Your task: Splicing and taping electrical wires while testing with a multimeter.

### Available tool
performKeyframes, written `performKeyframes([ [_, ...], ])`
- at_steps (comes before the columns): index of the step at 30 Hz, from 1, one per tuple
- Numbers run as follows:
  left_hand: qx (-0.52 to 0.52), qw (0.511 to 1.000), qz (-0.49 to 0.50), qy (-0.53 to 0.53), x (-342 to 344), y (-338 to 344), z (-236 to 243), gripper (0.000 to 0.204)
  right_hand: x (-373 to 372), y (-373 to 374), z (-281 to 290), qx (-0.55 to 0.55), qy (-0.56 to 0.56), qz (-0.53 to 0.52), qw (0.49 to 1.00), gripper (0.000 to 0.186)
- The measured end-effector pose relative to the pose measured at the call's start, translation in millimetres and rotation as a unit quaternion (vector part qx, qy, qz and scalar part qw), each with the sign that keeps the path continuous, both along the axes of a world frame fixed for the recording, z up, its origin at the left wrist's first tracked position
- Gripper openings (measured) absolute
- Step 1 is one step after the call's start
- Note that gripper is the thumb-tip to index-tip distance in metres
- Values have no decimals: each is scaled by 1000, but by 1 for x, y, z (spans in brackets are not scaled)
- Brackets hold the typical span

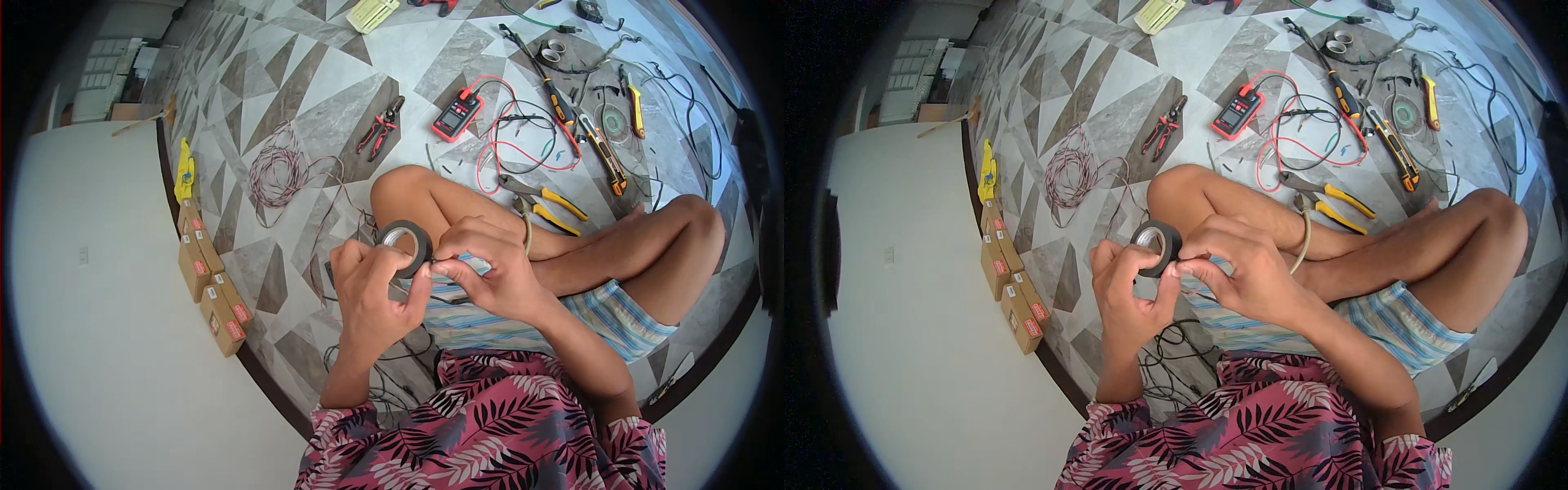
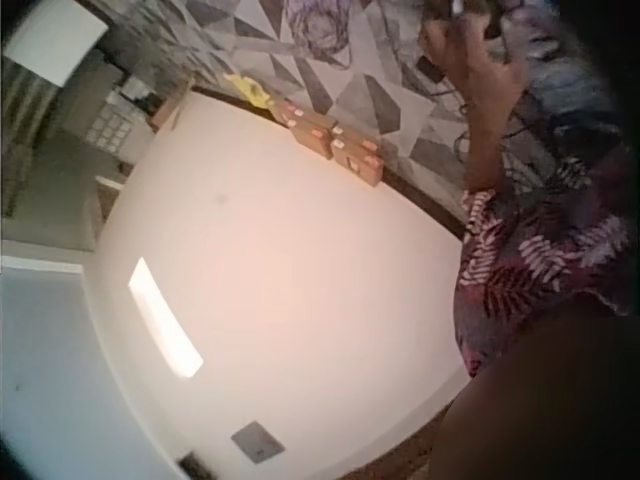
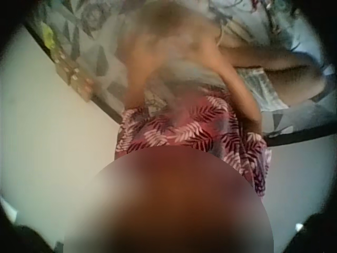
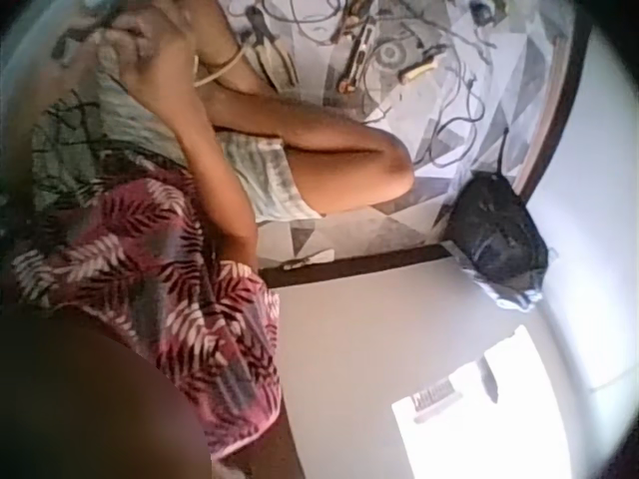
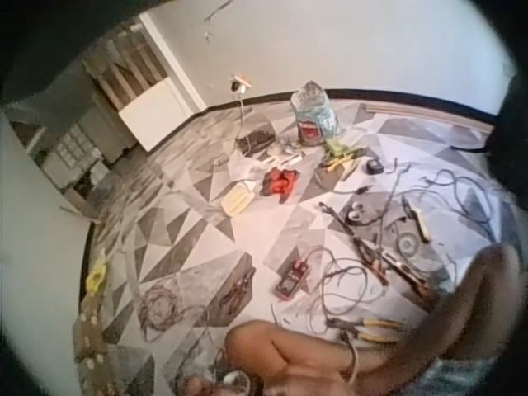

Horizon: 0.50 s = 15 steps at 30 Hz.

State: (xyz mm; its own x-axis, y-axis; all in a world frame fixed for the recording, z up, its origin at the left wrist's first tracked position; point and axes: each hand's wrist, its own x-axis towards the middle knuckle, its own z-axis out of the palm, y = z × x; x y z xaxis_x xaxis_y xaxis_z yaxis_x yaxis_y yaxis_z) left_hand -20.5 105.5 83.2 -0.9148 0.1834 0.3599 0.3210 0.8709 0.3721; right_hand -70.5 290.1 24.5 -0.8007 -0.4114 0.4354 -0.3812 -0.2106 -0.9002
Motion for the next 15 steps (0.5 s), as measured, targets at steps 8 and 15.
performKeyframes([
  [8, 2, 998, -28, -57, 0, -3, 6, 21, 0, -1, 3, 14, -99, -29, 995, 13],
  [15, -48, 998, -14, -32, -6, -20, 2, 13, 7, 6, 6, 11, -120, -94, 988, 12],
])
